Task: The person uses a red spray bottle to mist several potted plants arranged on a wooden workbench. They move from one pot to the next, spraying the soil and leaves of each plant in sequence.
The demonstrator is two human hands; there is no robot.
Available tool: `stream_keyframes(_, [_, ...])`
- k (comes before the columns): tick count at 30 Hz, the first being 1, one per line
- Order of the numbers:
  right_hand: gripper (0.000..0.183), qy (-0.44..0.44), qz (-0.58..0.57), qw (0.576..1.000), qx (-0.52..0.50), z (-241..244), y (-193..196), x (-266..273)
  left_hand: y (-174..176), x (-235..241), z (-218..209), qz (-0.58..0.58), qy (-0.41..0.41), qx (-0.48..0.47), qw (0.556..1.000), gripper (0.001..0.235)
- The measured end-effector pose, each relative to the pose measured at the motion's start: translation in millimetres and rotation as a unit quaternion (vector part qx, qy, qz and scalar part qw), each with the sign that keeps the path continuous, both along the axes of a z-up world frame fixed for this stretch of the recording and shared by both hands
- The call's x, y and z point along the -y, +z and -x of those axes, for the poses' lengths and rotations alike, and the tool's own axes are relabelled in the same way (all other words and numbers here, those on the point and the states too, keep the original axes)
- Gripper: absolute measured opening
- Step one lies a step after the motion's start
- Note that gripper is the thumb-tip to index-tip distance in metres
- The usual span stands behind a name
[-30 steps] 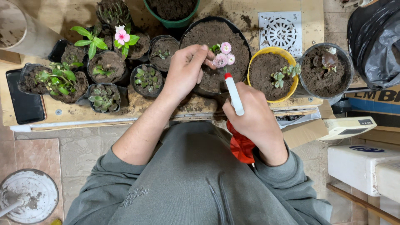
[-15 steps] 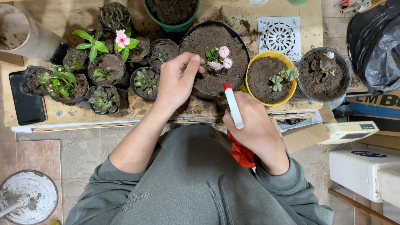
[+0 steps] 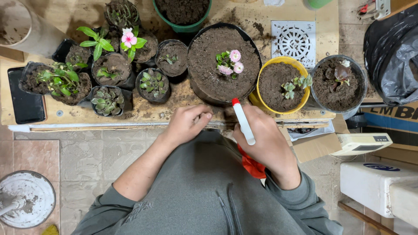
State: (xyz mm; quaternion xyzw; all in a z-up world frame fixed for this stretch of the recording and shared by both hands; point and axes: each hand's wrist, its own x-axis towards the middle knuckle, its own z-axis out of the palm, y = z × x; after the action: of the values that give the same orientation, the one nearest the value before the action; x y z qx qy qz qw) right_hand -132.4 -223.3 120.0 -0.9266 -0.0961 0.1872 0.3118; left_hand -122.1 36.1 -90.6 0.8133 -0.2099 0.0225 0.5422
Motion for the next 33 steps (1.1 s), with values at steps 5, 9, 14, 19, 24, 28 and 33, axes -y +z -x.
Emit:
stream_keyframes(5, [0.040, 0.035, -0.021, 0.999, -0.005, 0.8, -11.5, 0.0, -43.7, -7.6, -1.4, -0.111, 0.005, 0.107, 0.988, 0.030])
stream_keyframes(9, [0.044, 0.060, -0.037, 0.997, -0.019, 4.7, -26.6, 2.0, -64.7, -11.3, -4.8, -0.124, 0.025, 0.111, 0.986, 0.040])
stream_keyframes(14, [0.046, 0.062, -0.037, 0.997, -0.012, 8.1, -37.9, 7.6, -66.0, -14.2, -0.6, -0.129, 0.035, 0.101, 0.986, 0.041])
stream_keyframes(19, [0.048, 0.067, -0.033, 0.997, -0.004, 9.5, -40.3, 5.9, -64.4, -13.5, 4.4, -0.138, 0.044, 0.095, 0.985, 0.040])
stream_keyframes(24, [0.051, 0.066, -0.025, 0.997, -0.004, 10.3, -37.4, 6.7, -57.2, -8.2, 5.8, -0.128, 0.036, 0.097, 0.986, 0.039])
stream_keyframes(28, [0.045, 0.047, -0.042, 0.998, -0.002, 11.2, -27.5, 5.9, -49.4, -5.2, 8.1, -0.123, 0.025, 0.107, 0.986, 0.039])
stream_keyframes(33, [0.049, 0.021, -0.072, 0.997, 0.007, 17.9, -10.4, 4.8, -33.0, 4.1, 5.2, -0.100, -0.015, 0.124, 0.987, 0.040])
